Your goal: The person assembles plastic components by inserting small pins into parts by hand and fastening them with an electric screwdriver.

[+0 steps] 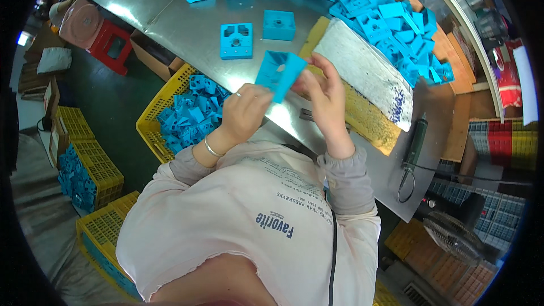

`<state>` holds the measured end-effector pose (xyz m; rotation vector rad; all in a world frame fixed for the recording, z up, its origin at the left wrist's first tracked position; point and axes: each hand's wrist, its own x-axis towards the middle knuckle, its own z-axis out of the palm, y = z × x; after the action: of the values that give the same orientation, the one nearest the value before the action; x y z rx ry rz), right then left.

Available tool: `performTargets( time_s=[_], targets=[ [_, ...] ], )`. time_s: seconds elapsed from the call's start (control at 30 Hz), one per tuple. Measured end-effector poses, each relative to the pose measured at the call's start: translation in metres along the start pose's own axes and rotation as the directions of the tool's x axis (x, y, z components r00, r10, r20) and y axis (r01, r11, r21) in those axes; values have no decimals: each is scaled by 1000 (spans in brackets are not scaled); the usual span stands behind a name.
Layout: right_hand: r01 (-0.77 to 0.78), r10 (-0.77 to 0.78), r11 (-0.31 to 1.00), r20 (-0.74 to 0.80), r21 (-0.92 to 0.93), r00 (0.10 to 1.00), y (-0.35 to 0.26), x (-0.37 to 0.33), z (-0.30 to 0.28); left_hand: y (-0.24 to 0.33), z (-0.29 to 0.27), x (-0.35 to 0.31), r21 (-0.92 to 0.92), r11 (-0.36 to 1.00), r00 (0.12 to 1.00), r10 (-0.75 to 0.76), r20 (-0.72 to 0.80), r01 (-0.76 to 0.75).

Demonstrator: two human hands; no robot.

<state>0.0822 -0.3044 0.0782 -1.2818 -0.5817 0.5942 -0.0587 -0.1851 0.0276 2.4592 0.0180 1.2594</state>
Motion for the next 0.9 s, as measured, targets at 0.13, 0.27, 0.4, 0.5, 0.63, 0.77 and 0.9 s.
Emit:
performTargets(
  time_s=[0.13, 0.27, 0.4, 0.5, 0.63, 0.77, 0.9],
  targets=[
    [242, -127, 781, 233, -576, 964, 45, 58, 17, -23, -23, -19, -112, 910, 900, -413, -139, 400],
    [575, -205, 379, 541, -725, 816, 71, 97, 58, -50, -50, -39, -572, 650, 630, -727, -274, 501],
    [652, -229, 183, 613, -736, 756, 89, 123, 75, -72, -87, -53, -653, 647, 534, -740, -410, 395],
    [638, -133, 169, 624, -751, 770, 90, 121, 86, -80, -113, -68, -571, 703, 491, -708, -508, 424],
    [705, -145, 284, 698, -649, 701, 88, 87, 137, -92, -131, -79, -516, 737, 431, -674, -599, 436],
    [748, -166, 417, 766, -517, 622, 83, 52, 199, -88, -139, -57, -558, 764, 400, -646, -651, 325],
    [753, -177, 297, 741, -587, 648, 90, 76, 187, -89, -146, -62, -532, 780, 392, -626, -674, 331]
  ],
)
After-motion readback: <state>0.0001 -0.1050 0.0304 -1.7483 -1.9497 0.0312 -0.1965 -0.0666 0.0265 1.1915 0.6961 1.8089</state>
